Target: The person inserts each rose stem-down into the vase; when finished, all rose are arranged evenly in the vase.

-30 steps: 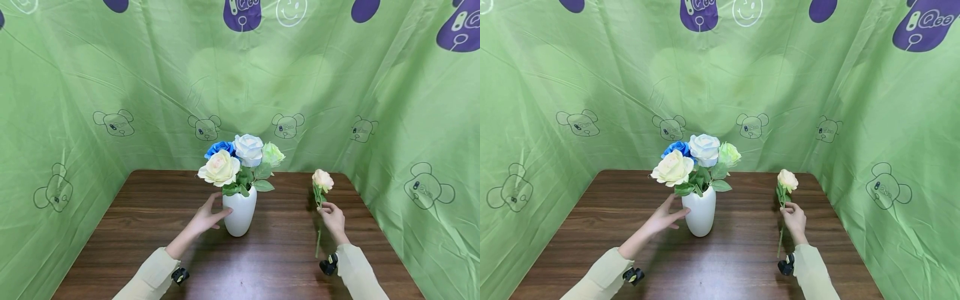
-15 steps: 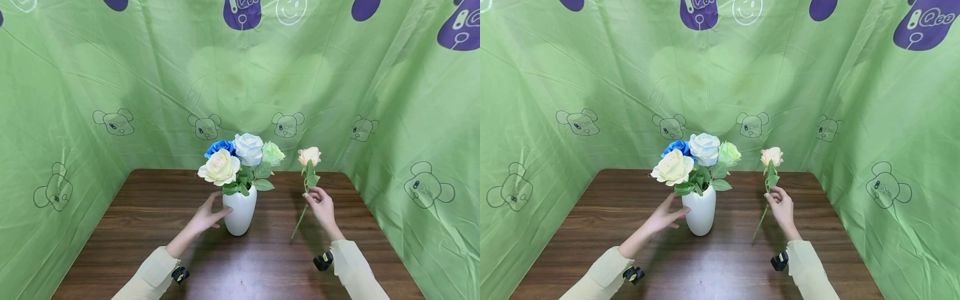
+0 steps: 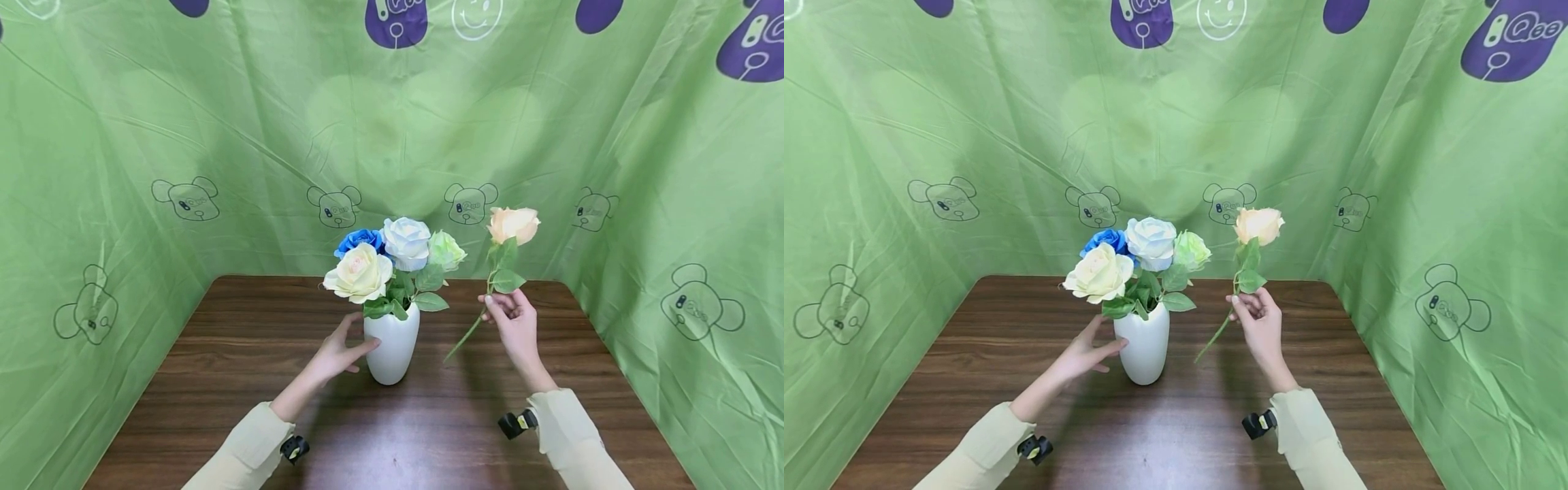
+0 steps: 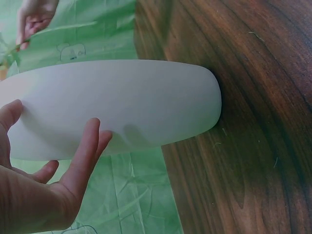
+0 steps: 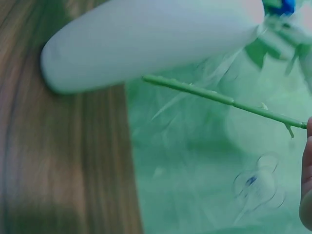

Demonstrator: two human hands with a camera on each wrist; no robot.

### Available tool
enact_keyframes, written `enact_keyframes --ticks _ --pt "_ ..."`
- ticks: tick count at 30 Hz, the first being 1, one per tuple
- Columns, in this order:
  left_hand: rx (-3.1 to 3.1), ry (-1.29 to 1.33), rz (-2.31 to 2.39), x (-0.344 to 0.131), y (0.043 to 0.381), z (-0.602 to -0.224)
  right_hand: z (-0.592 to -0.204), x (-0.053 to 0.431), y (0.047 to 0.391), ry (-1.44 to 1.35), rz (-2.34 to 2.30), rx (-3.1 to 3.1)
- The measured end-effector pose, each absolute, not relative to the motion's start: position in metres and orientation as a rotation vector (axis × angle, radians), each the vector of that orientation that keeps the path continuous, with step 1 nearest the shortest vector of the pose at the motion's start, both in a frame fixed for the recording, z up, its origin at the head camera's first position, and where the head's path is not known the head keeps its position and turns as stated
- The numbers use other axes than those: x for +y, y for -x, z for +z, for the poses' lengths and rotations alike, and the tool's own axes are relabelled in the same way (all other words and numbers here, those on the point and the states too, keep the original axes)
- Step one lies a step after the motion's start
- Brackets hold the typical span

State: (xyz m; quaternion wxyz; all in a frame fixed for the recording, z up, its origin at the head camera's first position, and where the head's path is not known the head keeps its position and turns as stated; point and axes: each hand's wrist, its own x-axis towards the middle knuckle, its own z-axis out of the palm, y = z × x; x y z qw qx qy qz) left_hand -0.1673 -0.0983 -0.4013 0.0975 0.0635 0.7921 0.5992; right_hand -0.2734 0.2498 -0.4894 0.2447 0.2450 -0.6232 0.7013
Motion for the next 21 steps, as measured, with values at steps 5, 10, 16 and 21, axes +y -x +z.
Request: enact_keyframes --ticks 5,10,16,21 --pt "2.339 -0.187 1.782 -0.098 0.167 -0.401 -0.383 0.194 0.206 -0.452 2.032 -1.638" --pt "2.339 -0.185 1.778 -0.098 0.167 -0.402 -0.364 0.182 0.203 -0.457 2.134 -1.412" --pt "2.341 -0.186 1.776 -0.098 0.168 -0.401 -0.342 0.171 0.206 -0.468 2.189 -1.177" --pt "2.338 -0.184 1.770 -0.098 0.168 -0.400 -0.328 0.161 0.210 -0.486 2.119 -1.122"
